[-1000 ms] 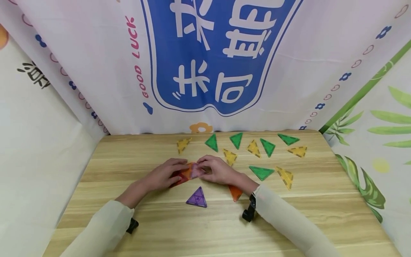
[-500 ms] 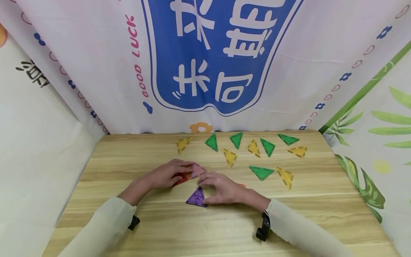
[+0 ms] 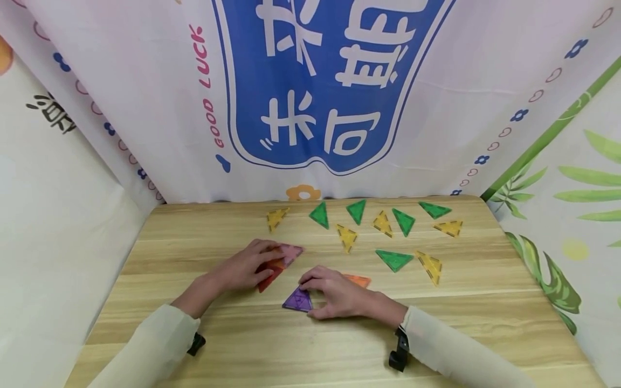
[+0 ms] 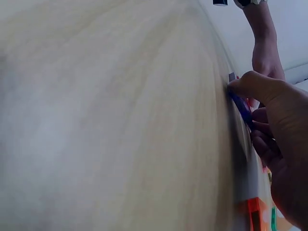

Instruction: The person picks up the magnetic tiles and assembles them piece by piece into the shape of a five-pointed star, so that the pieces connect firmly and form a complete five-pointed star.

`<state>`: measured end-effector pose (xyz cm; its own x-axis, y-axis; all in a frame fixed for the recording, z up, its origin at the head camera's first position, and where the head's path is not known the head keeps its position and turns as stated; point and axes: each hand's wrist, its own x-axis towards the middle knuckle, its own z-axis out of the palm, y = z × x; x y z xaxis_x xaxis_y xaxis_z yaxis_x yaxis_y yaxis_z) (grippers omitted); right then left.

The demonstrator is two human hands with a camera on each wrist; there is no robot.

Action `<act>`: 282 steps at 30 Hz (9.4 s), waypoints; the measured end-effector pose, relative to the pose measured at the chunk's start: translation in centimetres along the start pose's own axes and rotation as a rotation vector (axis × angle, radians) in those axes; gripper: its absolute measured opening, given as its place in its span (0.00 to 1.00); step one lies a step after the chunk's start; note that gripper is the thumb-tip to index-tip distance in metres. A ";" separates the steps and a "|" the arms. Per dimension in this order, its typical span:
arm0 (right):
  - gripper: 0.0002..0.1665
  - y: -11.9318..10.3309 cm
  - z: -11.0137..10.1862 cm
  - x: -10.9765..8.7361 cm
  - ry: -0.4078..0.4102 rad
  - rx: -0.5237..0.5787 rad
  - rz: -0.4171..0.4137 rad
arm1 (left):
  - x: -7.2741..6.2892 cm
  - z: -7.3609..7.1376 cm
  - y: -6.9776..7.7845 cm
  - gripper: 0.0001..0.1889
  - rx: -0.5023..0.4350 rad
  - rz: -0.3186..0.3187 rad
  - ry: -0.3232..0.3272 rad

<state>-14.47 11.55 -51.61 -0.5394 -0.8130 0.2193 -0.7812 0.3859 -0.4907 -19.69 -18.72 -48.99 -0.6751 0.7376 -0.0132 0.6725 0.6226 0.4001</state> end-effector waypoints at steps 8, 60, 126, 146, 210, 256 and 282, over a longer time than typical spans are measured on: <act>0.32 1.6 -0.7 -0.2 0.055 0.030 0.003 | -0.5 0.5 0.0 0.26 0.034 -0.004 0.037; 0.29 4.8 -5.8 -4.1 -0.022 0.014 0.170 | -0.5 1.7 1.6 0.30 0.050 0.102 0.051; 0.25 3.8 -2.1 1.0 0.157 -0.054 0.258 | -0.3 1.9 1.9 0.32 0.008 0.091 0.011; 0.28 2.6 0.2 5.1 0.118 0.059 0.181 | -3.4 -0.8 -2.2 0.28 0.022 0.015 0.019; 0.28 6.2 -5.1 1.4 0.173 -0.041 0.272 | -3.4 -2.5 -5.4 0.38 -0.220 -0.189 0.178; 0.31 9.0 -5.4 -3.6 0.303 -0.022 0.453 | 5.2 -0.6 -5.9 0.36 -0.208 -0.319 0.200; 0.34 4.1 -0.7 5.0 0.237 0.014 0.403 | 1.3 1.9 -0.1 0.35 -0.156 -0.285 0.284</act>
<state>-20.64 9.36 -51.92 -0.8571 -0.4769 0.1948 -0.4913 0.6433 -0.5872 -20.04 -17.36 -50.76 -0.8988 0.4267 0.1006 0.4073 0.7280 0.5515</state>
